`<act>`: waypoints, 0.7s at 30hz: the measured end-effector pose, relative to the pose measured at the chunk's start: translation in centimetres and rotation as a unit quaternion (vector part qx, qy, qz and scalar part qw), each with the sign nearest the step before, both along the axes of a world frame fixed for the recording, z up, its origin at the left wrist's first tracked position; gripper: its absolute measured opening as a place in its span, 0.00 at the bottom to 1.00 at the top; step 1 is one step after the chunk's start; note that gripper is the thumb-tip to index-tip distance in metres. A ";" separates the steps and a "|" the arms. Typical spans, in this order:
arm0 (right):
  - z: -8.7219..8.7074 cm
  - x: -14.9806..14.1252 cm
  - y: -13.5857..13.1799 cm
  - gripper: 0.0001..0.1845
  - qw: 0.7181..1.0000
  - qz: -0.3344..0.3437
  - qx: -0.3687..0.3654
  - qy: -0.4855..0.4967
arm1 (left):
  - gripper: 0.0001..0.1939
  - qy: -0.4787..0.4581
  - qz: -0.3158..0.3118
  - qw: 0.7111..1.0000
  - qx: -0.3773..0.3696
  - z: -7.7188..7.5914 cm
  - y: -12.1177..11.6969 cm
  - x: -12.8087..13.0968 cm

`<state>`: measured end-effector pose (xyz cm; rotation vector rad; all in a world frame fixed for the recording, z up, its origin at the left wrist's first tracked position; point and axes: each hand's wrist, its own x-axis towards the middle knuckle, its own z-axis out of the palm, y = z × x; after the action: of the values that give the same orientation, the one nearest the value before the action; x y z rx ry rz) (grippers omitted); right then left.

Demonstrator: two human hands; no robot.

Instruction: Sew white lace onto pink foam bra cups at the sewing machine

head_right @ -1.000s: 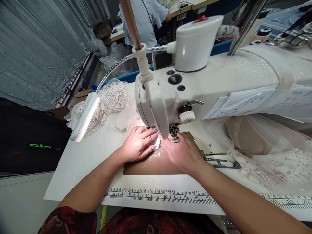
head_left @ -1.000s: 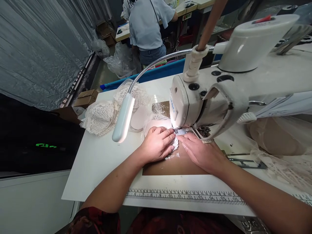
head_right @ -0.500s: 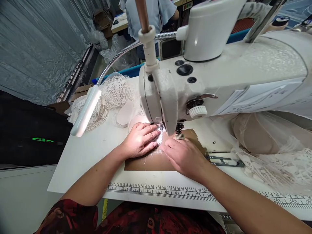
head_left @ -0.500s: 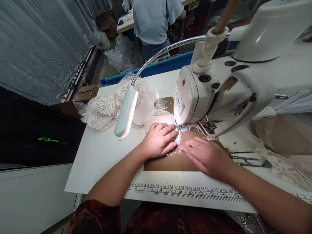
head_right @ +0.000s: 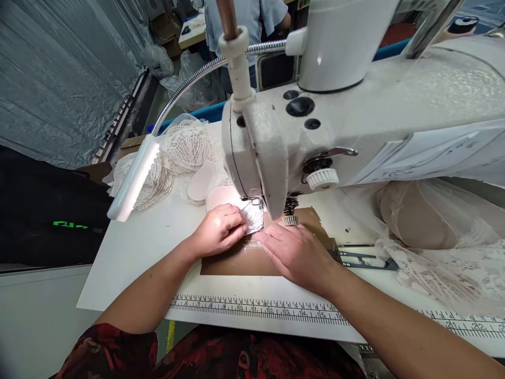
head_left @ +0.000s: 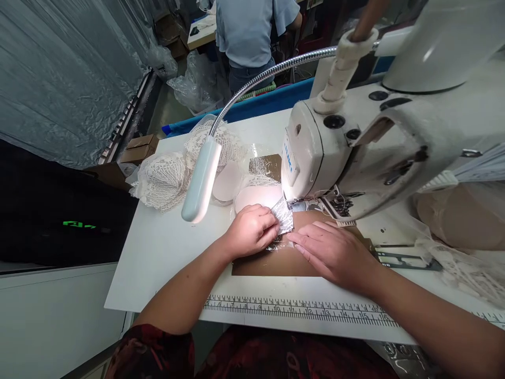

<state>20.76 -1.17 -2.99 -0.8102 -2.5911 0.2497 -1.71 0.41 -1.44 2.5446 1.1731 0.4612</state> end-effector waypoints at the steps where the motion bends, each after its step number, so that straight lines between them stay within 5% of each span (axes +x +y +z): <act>1: -0.1 -0.1 0.0 0.15 1.000 0.000 0.004 0.001 | 0.12 -0.008 0.007 1.000 -0.010 0.1 0.0 0.0; 9: -0.1 -1.1 -0.1 0.14 0.997 -0.028 0.042 -0.054 | 0.14 -0.051 0.023 0.997 -0.055 0.2 0.1 0.0; 21: 0.1 -0.9 -0.7 0.11 0.998 -0.012 0.007 -0.067 | 0.13 -0.025 -0.065 0.997 -0.019 -0.5 0.0 -0.9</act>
<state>19.90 -1.84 -2.87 -0.8807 -2.7032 0.1765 -2.60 0.36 -1.96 2.5430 0.9833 0.4634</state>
